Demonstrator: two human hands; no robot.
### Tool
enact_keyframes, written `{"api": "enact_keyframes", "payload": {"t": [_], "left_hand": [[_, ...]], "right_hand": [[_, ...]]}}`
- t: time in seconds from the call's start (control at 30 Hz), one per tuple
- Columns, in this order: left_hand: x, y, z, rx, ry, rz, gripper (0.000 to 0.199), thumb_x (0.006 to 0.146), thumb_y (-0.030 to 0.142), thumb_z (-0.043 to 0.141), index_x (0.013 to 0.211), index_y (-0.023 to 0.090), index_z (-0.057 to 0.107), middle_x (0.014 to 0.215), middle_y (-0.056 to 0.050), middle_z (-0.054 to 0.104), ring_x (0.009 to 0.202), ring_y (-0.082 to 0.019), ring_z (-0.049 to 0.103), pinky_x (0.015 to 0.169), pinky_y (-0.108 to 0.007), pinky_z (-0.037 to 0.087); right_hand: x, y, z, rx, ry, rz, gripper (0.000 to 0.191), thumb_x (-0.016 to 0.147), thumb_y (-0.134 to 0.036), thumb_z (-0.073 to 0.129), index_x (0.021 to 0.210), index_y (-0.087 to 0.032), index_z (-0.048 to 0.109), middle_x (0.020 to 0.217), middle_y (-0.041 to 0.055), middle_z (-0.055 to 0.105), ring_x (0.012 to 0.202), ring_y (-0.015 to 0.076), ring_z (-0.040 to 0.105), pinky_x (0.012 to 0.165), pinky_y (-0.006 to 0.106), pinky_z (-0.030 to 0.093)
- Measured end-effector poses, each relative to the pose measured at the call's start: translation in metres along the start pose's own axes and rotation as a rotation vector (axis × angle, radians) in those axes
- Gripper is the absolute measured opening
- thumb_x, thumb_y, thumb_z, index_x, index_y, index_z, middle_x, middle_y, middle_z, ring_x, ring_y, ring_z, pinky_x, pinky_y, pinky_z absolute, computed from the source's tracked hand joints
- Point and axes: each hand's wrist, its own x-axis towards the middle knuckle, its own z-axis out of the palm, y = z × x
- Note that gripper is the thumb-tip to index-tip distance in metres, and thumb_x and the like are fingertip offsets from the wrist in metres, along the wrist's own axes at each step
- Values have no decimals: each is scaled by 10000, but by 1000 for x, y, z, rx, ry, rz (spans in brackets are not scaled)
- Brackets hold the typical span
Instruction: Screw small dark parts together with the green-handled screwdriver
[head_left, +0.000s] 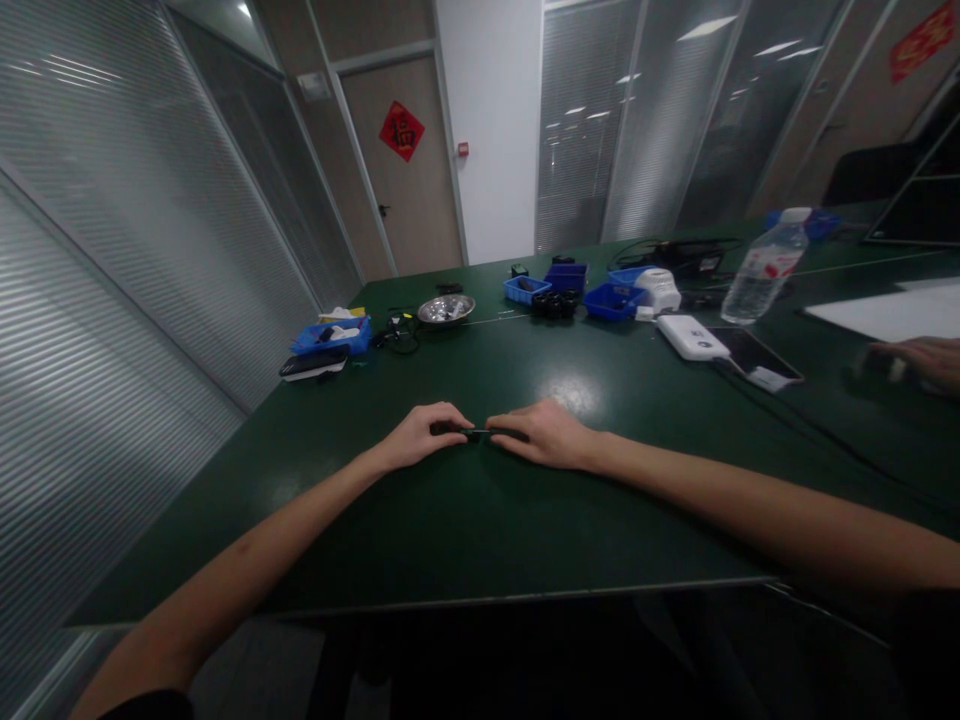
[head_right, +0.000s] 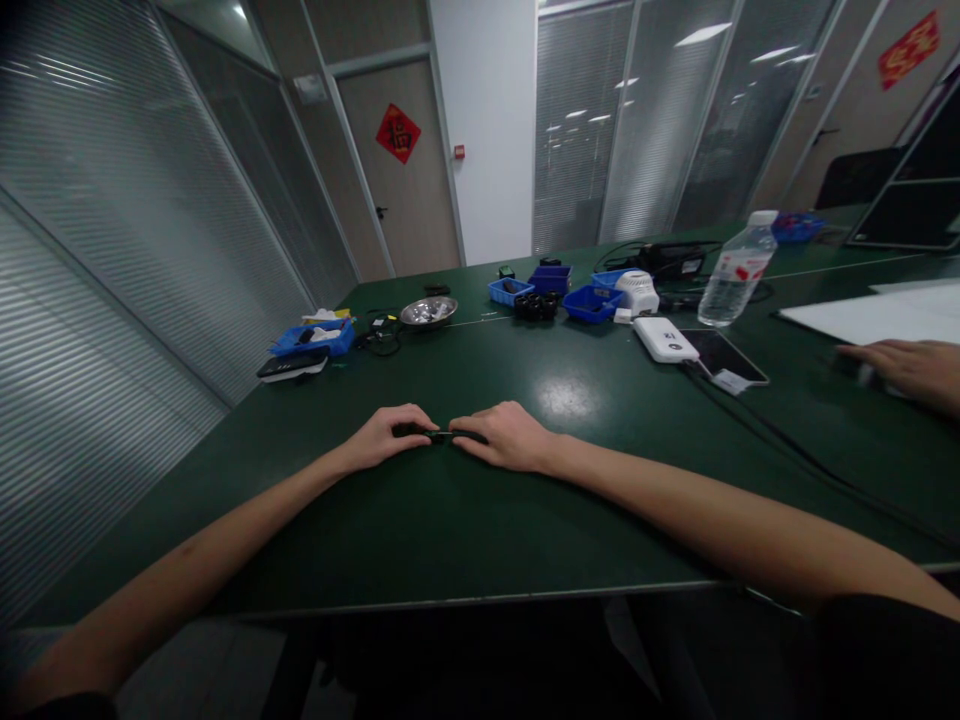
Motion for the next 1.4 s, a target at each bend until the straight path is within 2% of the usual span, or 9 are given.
{"api": "enact_keyframes", "payload": {"t": [0.43, 0.57, 0.67, 0.77, 0.83, 0.93, 1.03, 1.2, 1.4], "left_hand": [[4, 8, 11, -22, -17, -29, 286, 965, 391, 693, 1133, 168, 758, 1089, -91, 688, 973, -199, 631, 840, -304, 479], [3, 10, 10, -8, -34, -44, 374, 942, 378, 724, 1265, 189, 708, 1099, -76, 676, 967, -194, 625, 837, -304, 470], [2, 13, 8, -37, -42, -68, 588, 940, 347, 732, 1484, 230, 541, 1104, -56, 683, 972, -182, 631, 842, -301, 458], [2, 13, 7, -76, -42, -87, 695, 936, 332, 740, 1554, 245, 435, 1081, -38, 692, 959, -172, 642, 827, -295, 451], [1, 11, 6, -78, -40, -83, 634, 932, 334, 744, 1505, 234, 491, 1084, -40, 692, 964, -175, 645, 829, -298, 453], [1, 10, 5, -36, -46, -54, 400, 935, 335, 737, 1301, 196, 657, 1113, -64, 686, 999, -192, 643, 855, -310, 464], [0, 12, 3, 9, -61, -32, 268, 950, 333, 712, 1165, 172, 716, 1121, -87, 679, 1015, -208, 638, 883, -328, 481], [0, 20, 6, 69, -35, 46, 216, 989, 260, 649, 1189, 199, 701, 1205, -102, 666, 1161, -240, 605, 1025, -403, 481], [0, 25, 14, 210, -15, 137, 365, 1044, 183, 508, 1388, 249, 613, 1414, -106, 589, 1343, -237, 517, 1175, -458, 402]], "right_hand": [[1, -4, 4, -95, 29, -102, 429, 1099, -420, 394, 1356, -188, 647, 993, 89, 753, 756, 170, 672, 667, 276, 411], [1, -4, 5, -91, 60, -11, 430, 1091, -434, 404, 1364, -204, 645, 980, 79, 763, 750, 172, 676, 665, 273, 415], [3, -1, 6, -74, 99, 122, 426, 1077, -431, 428, 1362, -206, 652, 1040, 84, 775, 813, 193, 705, 710, 285, 447], [5, 2, 5, -74, 95, 255, 409, 1062, -436, 453, 1325, -218, 679, 1016, 75, 784, 793, 201, 710, 727, 297, 461], [6, 3, 5, -82, 87, 308, 399, 1054, -442, 465, 1310, -232, 688, 1003, 68, 786, 784, 204, 710, 730, 303, 464], [6, 3, 4, -85, 85, 357, 397, 1053, -455, 458, 1293, -247, 696, 1002, 60, 786, 788, 208, 710, 723, 304, 465], [5, 4, 3, -66, 79, 381, 409, 1060, -467, 442, 1294, -245, 694, 987, 57, 783, 774, 200, 706, 710, 299, 467], [5, 3, 1, -59, 62, 384, 430, 1058, -479, 445, 1326, -238, 679, 1032, 67, 783, 802, 207, 713, 728, 299, 476], [7, 1, 2, -115, 62, 406, 425, 1052, -471, 452, 1323, -243, 687, 1049, 77, 786, 847, 235, 726, 748, 310, 481]]}}
